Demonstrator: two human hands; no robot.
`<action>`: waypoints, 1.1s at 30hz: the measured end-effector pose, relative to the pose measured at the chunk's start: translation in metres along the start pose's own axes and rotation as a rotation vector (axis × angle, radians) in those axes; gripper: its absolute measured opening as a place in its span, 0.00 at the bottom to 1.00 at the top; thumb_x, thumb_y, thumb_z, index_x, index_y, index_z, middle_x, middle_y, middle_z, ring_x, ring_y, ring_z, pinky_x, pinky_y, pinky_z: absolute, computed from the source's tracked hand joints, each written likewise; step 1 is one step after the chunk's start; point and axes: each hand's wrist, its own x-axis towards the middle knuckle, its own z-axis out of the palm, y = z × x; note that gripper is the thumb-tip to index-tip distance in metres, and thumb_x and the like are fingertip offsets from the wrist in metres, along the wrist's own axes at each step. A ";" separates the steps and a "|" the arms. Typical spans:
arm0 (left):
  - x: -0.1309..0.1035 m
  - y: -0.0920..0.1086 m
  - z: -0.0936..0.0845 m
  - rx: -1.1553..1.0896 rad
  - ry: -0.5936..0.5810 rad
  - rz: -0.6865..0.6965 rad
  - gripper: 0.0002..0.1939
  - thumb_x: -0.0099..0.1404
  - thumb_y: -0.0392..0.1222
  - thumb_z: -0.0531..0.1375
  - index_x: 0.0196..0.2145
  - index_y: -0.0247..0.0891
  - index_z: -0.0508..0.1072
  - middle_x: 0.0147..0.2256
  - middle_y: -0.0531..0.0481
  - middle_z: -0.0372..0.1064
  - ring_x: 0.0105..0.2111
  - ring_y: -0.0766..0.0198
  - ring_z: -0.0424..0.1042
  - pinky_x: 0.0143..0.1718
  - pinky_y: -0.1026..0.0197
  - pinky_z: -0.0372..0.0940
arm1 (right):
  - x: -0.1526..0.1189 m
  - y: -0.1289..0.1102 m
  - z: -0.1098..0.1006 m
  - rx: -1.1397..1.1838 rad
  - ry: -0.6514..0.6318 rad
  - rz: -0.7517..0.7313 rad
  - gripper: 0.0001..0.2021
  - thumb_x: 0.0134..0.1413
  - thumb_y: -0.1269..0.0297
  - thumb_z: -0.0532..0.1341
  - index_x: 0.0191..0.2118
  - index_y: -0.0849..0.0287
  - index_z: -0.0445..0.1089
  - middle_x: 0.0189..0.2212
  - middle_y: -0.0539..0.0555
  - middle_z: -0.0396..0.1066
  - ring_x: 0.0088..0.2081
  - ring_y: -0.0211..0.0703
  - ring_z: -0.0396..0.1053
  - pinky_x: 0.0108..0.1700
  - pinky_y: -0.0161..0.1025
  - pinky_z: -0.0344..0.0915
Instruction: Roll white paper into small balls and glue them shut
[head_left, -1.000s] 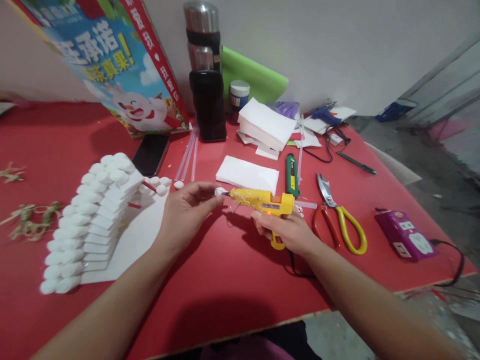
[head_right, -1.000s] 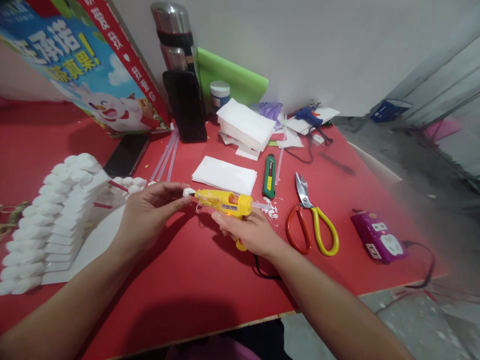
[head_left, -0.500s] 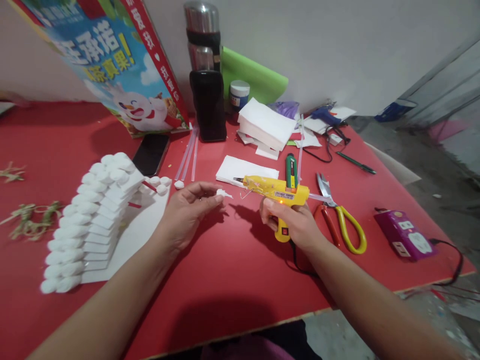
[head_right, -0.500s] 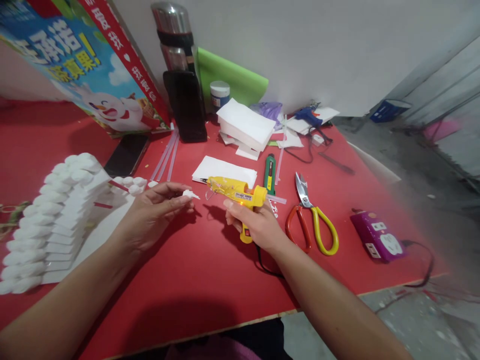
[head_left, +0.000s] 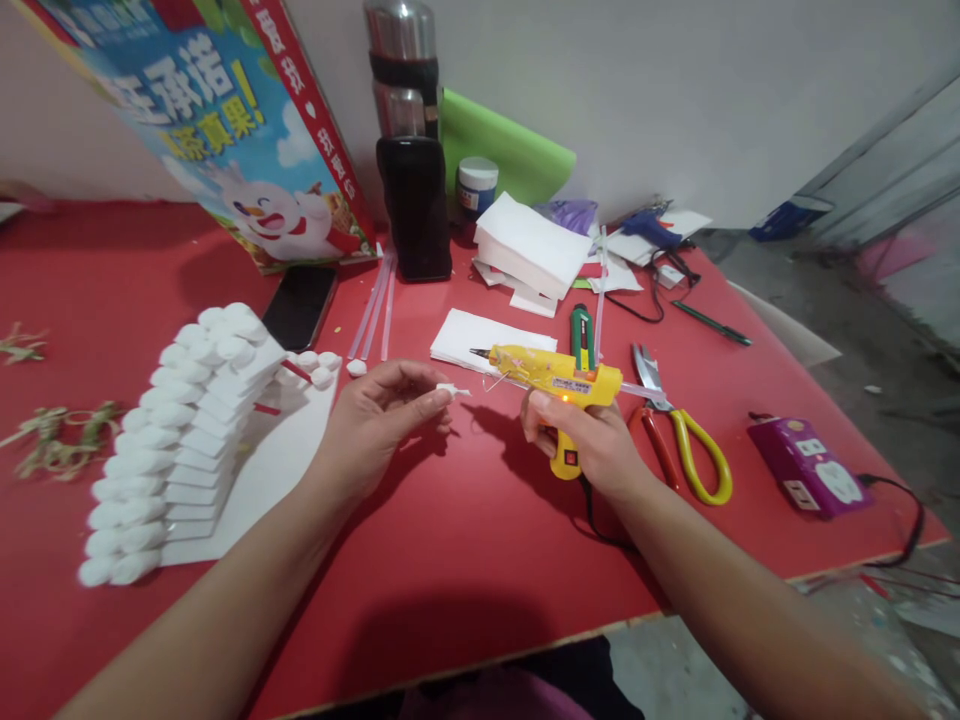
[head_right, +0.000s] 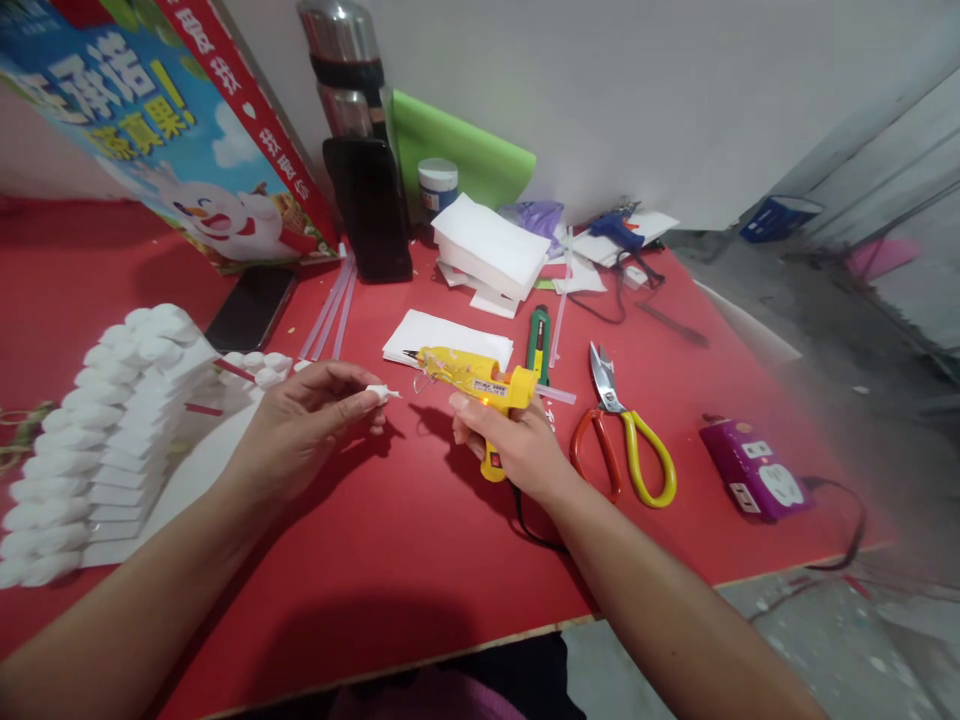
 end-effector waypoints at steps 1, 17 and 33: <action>0.000 0.000 0.000 0.007 -0.001 0.011 0.10 0.61 0.40 0.74 0.36 0.39 0.78 0.28 0.53 0.76 0.27 0.64 0.76 0.27 0.63 0.76 | 0.000 -0.001 0.000 -0.004 0.002 0.000 0.20 0.63 0.51 0.65 0.25 0.58 0.73 0.21 0.49 0.69 0.20 0.35 0.62 0.24 0.37 0.56; -0.002 -0.003 -0.002 0.001 -0.128 0.116 0.11 0.64 0.39 0.72 0.44 0.41 0.78 0.33 0.52 0.74 0.30 0.61 0.78 0.29 0.56 0.81 | -0.007 -0.015 -0.009 -0.155 0.118 -0.052 0.18 0.66 0.51 0.65 0.28 0.58 0.74 0.24 0.50 0.71 0.22 0.35 0.63 0.25 0.37 0.60; -0.003 -0.005 -0.001 0.057 -0.187 0.049 0.07 0.68 0.45 0.69 0.41 0.40 0.79 0.31 0.51 0.72 0.29 0.62 0.75 0.28 0.57 0.79 | -0.035 -0.019 -0.155 -0.597 0.839 0.219 0.21 0.54 0.49 0.72 0.44 0.62 0.80 0.34 0.58 0.77 0.29 0.40 0.70 0.24 0.35 0.61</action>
